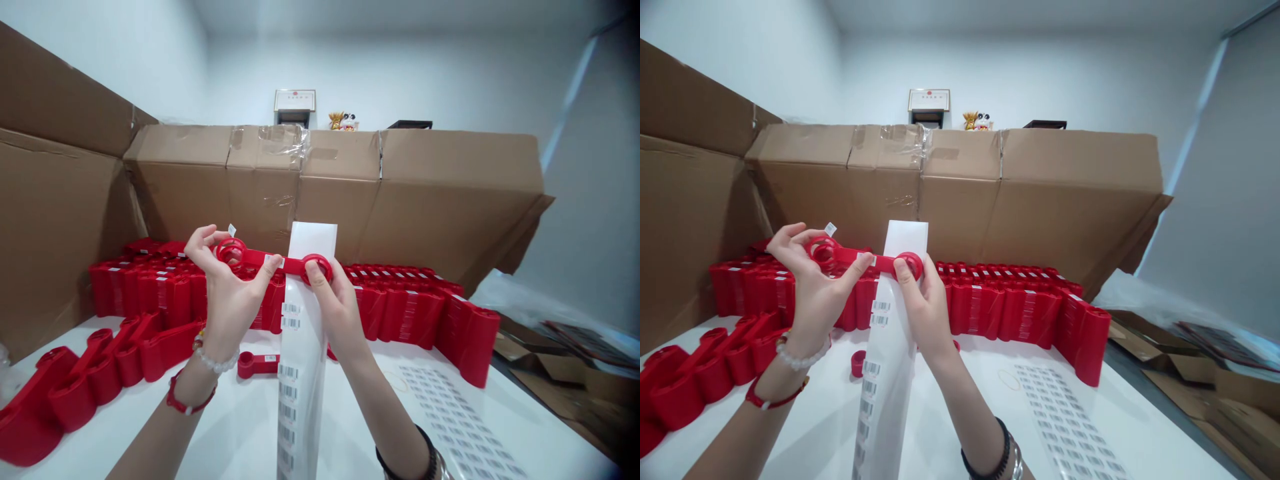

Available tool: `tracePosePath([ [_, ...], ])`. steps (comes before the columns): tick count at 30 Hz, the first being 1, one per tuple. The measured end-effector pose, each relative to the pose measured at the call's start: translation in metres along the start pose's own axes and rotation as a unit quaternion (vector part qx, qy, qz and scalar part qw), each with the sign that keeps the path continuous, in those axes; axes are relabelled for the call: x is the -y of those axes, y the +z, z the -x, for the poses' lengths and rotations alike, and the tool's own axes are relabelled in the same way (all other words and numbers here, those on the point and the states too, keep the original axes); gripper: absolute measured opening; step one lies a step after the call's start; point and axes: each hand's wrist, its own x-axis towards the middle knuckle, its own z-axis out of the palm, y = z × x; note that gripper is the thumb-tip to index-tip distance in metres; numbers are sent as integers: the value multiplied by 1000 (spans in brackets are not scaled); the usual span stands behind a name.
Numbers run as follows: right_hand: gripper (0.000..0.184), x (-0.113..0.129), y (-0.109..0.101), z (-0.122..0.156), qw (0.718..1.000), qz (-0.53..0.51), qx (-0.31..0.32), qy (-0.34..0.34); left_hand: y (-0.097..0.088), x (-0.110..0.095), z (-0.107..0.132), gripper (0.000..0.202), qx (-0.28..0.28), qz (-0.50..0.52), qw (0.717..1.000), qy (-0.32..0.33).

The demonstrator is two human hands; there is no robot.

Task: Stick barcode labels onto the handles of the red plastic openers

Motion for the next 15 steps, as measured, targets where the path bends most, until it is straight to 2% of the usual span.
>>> tracePosePath([
  [7,30,7,1,0,1000,12,-5,1,-1,-2,0,64,-7,53,999,2],
  [12,31,7,-5,-4,998,-31,-4,45,-9,-7,-5,60,54,184,981,25],
  [15,31,5,-12,-6,996,-49,16,69,-13,-8,-8,59,50,196,978,51],
])
